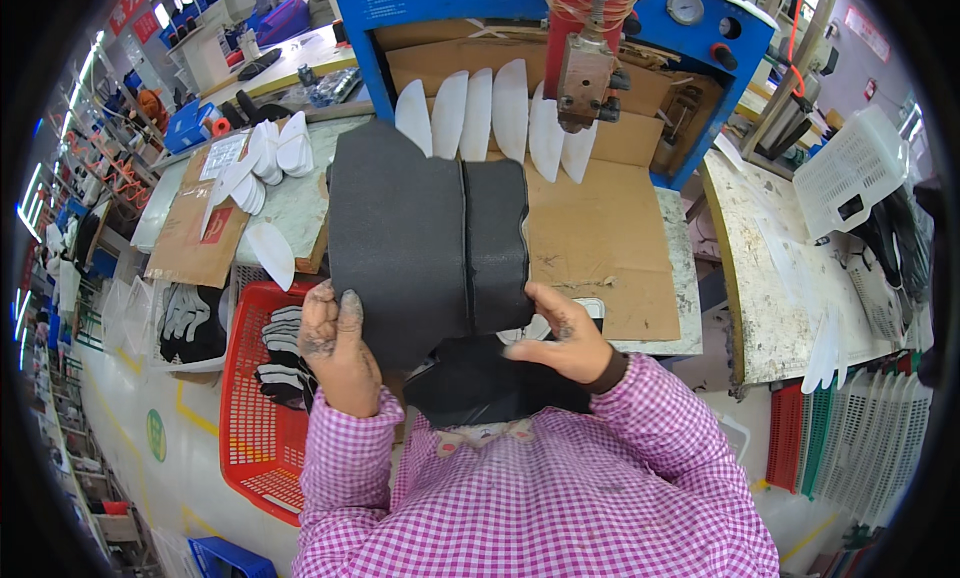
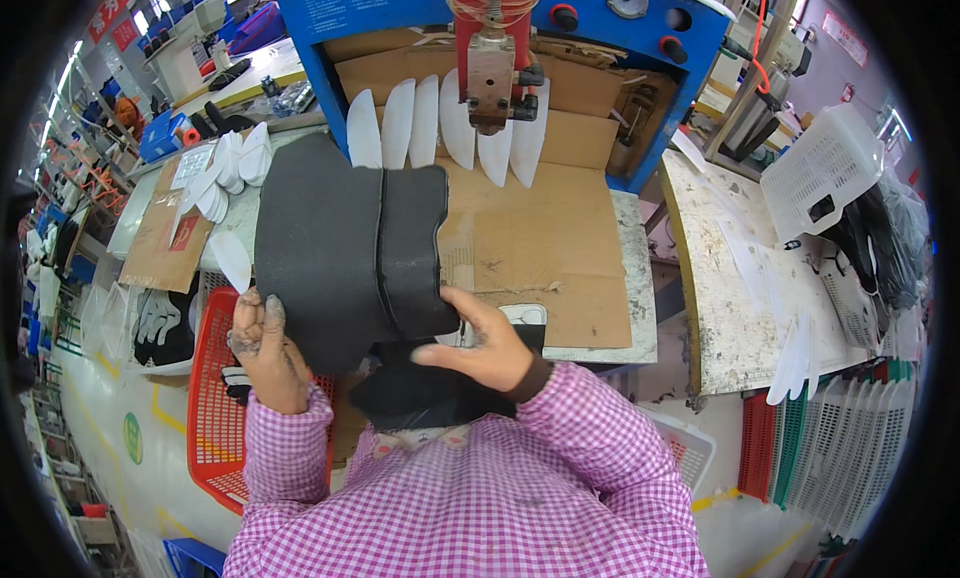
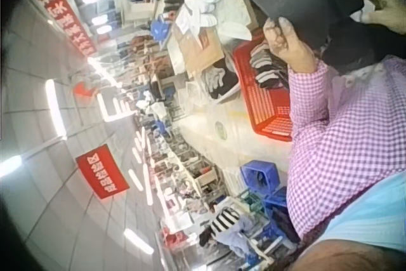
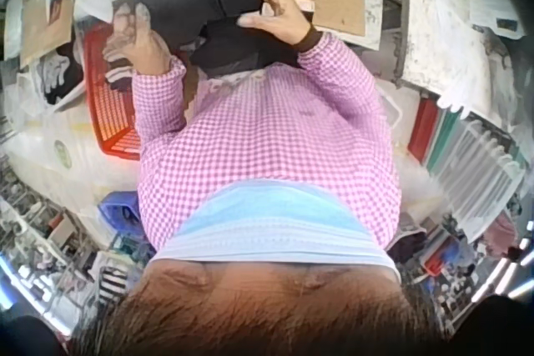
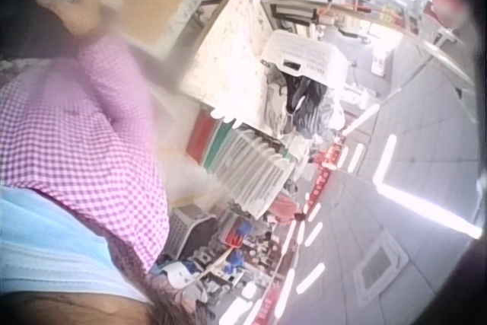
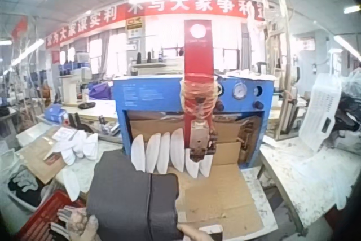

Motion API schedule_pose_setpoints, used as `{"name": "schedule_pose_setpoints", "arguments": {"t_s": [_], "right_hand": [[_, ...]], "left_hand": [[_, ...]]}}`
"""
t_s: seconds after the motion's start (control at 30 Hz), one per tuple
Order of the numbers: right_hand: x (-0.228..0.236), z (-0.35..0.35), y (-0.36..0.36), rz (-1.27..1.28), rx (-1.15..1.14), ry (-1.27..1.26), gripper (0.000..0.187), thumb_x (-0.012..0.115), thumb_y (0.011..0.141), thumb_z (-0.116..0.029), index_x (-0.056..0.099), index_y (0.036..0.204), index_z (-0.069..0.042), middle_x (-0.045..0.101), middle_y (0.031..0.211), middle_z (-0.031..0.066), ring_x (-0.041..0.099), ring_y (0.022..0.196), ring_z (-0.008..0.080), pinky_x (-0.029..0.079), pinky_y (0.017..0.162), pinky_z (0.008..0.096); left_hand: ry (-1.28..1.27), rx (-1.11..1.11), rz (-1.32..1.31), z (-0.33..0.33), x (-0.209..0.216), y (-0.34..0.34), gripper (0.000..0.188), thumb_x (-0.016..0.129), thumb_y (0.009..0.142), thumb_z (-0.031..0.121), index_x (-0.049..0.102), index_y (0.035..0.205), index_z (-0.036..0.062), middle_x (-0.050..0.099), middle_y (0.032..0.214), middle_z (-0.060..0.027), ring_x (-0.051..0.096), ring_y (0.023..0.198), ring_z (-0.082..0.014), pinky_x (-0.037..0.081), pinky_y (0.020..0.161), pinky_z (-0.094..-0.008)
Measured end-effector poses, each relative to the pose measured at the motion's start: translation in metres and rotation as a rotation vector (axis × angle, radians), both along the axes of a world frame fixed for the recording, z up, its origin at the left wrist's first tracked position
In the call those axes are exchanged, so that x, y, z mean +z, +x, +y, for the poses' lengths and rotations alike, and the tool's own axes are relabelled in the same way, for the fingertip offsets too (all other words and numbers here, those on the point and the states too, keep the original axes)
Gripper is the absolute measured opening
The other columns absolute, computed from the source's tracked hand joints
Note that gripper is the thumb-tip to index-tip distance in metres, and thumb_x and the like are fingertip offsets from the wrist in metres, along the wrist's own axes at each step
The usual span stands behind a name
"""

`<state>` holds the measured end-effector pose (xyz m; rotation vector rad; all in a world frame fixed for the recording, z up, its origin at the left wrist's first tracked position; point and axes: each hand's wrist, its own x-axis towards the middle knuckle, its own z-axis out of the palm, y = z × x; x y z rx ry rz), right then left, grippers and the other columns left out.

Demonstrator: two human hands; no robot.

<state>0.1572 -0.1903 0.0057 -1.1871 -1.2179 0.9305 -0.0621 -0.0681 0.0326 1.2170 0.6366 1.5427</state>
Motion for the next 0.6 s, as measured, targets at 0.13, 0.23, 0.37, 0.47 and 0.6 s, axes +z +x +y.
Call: {"name": "schedule_pose_setpoints", "arguments": {"t_s": [0.13,0.23,0.37,0.47,0.6], "right_hand": [[0.034,0.026,-0.008,-0.280,-0.092,0.206,0.038,0.069,0.079,0.001,0.058,0.115,0.000,0.053,0.127,0.0147,0.055,0.111,0.0251,0.042,0.093,0.0322],[0.063,0.041,-0.016,-0.613,-0.047,0.434,0.029,0.069,0.076,0.000,0.060,0.103,0.000,0.055,0.121,0.0156,0.057,0.105,0.0304,0.045,0.087,0.0363],[0.080,0.058,-0.047,-0.954,0.061,0.692,0.019,0.066,0.073,-0.008,0.060,0.090,-0.002,0.057,0.114,0.0133,0.057,0.103,0.0280,0.046,0.080,0.0380],[0.080,0.060,-0.079,-1.084,0.090,0.863,0.016,0.061,0.073,-0.011,0.064,0.085,-0.001,0.059,0.107,0.0120,0.057,0.103,0.0247,0.045,0.078,0.0346],[0.077,0.065,-0.092,-1.243,-0.060,0.938,0.036,0.059,0.076,-0.014,0.062,0.109,0.001,0.057,0.124,0.0132,0.049,0.124,0.0254,0.042,0.090,0.0344]], "left_hand": [[0.150,0.157,0.183,-0.001,0.004,-0.021,0.047,0.063,0.079,-0.007,0.043,0.122,-0.0020,0.051,0.126,-0.0169,0.046,0.122,-0.0253,0.031,0.108,-0.0395],[0.720,0.728,1.097,-0.019,0.047,-0.058,0.075,0.068,0.080,0.020,0.029,0.140,-0.0007,0.034,0.143,-0.0237,0.031,0.134,-0.0395,0.025,0.111,-0.0511],[1.280,0.587,1.305,-0.059,0.095,-0.050,0.054,0.060,0.085,0.020,0.044,0.135,0.0036,0.044,0.139,-0.0167,0.041,0.128,-0.0390,0.022,0.107,-0.0612],[0.885,0.146,1.780,-0.059,0.118,-0.050,0.046,0.062,0.079,0.013,0.056,0.123,0.0014,0.063,0.113,-0.0126,0.057,0.109,-0.0296,0.032,0.100,-0.0570],[0.687,0.069,1.862,-0.043,0.106,-0.087,0.050,0.070,0.072,0.011,0.060,0.119,-0.0001,0.064,0.084,-0.0101,0.059,0.081,-0.0266,0.042,0.085,-0.0447]]}}
